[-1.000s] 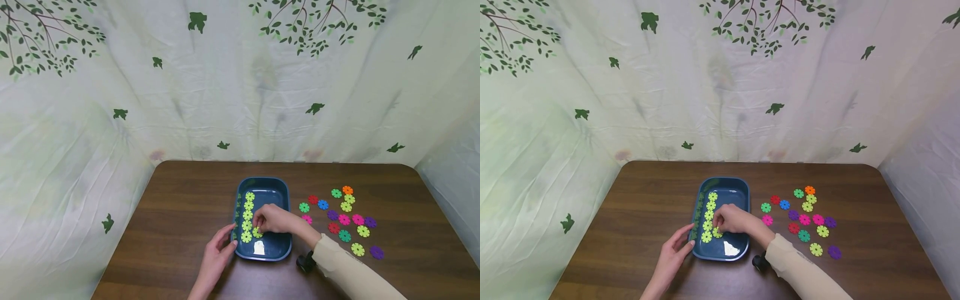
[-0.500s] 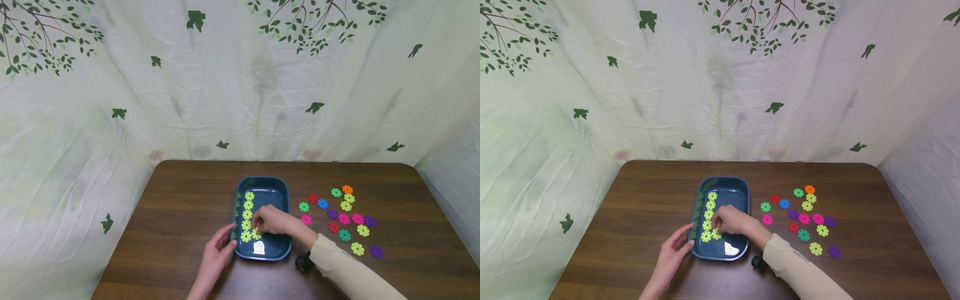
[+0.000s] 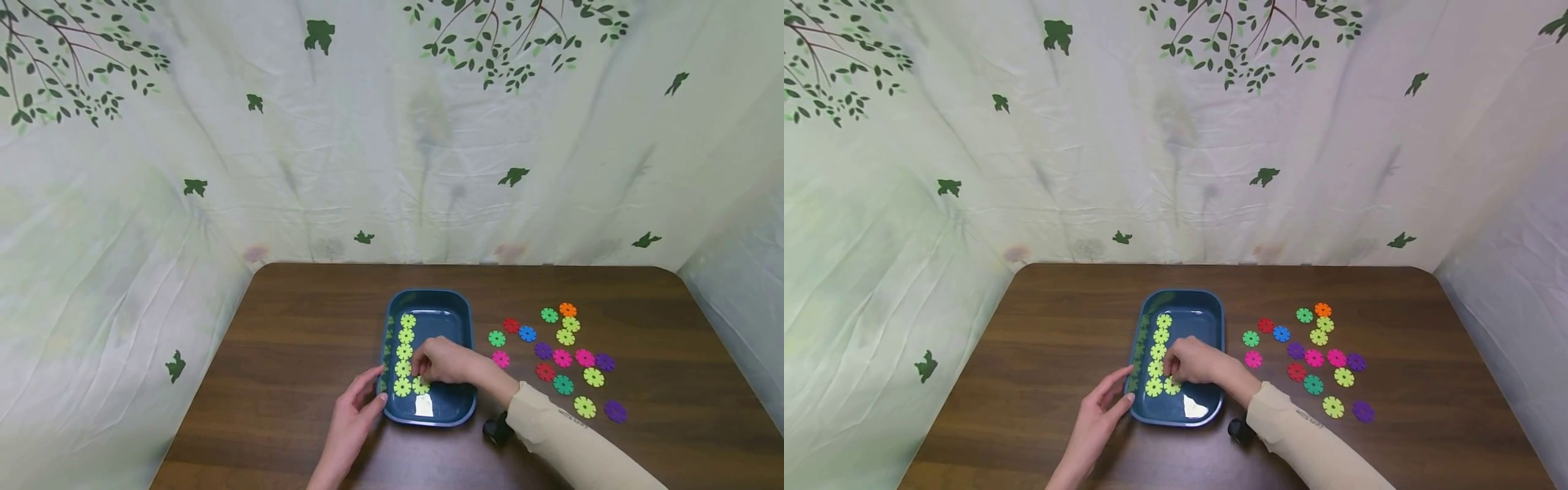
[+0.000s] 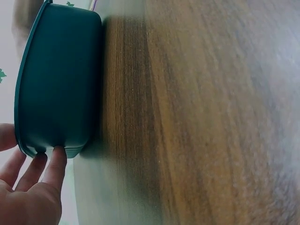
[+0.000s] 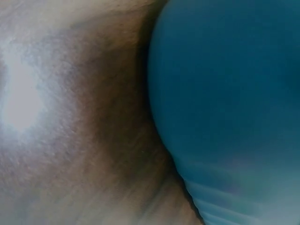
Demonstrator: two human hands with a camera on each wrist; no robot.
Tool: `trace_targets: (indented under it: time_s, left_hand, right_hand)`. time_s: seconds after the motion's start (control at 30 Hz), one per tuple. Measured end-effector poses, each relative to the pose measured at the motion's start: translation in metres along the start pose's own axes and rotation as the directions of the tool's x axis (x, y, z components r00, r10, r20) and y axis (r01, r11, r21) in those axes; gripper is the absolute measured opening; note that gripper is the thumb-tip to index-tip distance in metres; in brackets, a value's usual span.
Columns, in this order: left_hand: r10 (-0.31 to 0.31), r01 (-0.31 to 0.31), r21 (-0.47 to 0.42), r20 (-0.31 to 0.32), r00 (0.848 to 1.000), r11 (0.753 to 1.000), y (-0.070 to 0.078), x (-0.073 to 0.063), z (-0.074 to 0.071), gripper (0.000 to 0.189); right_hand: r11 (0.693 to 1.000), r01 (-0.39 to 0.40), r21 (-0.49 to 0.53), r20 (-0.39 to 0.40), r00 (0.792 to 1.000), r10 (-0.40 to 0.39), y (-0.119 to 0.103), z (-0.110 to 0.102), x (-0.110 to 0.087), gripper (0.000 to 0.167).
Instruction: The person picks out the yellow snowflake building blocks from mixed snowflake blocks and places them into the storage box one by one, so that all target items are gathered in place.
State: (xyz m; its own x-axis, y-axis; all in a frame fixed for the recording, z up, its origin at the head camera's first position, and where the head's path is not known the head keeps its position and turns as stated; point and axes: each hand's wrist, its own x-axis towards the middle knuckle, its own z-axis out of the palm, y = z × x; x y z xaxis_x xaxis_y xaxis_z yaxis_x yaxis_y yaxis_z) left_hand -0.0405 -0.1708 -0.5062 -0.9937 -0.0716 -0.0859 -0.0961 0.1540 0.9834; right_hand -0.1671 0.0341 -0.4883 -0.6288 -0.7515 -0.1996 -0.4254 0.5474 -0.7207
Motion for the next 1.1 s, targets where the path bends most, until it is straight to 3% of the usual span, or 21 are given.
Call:
trace_targets:
  time_s: [0.27,0.5,0.8,1.1]
  left_hand:
    - [-0.001,0.001,-0.008,-0.004,1.0,1.0,0.0,0.0,0.001,0.044]
    - [-0.005,0.005,0.001,-0.007,1.0,1.0,0.001,-0.001,0.001,0.044]
    - [0.002,-0.002,-0.002,-0.013,1.0,1.0,0.0,-0.001,0.001,0.043]
    - [-0.014,0.014,0.006,-0.023,1.0,1.0,0.001,-0.002,0.002,0.042]
  right_hand:
    - [0.993,0.066,0.094,-0.058,0.996,-0.061,-0.007,-0.01,-0.002,0.009]
    - [0.984,0.117,0.134,-0.126,0.987,-0.1,-0.015,-0.014,-0.019,0.012]
    - [0.982,0.083,0.17,-0.234,0.971,-0.041,-0.013,-0.011,-0.049,0.013]
    - [0.972,0.033,0.231,-0.37,0.927,0.056,-0.005,-0.006,-0.08,0.015]
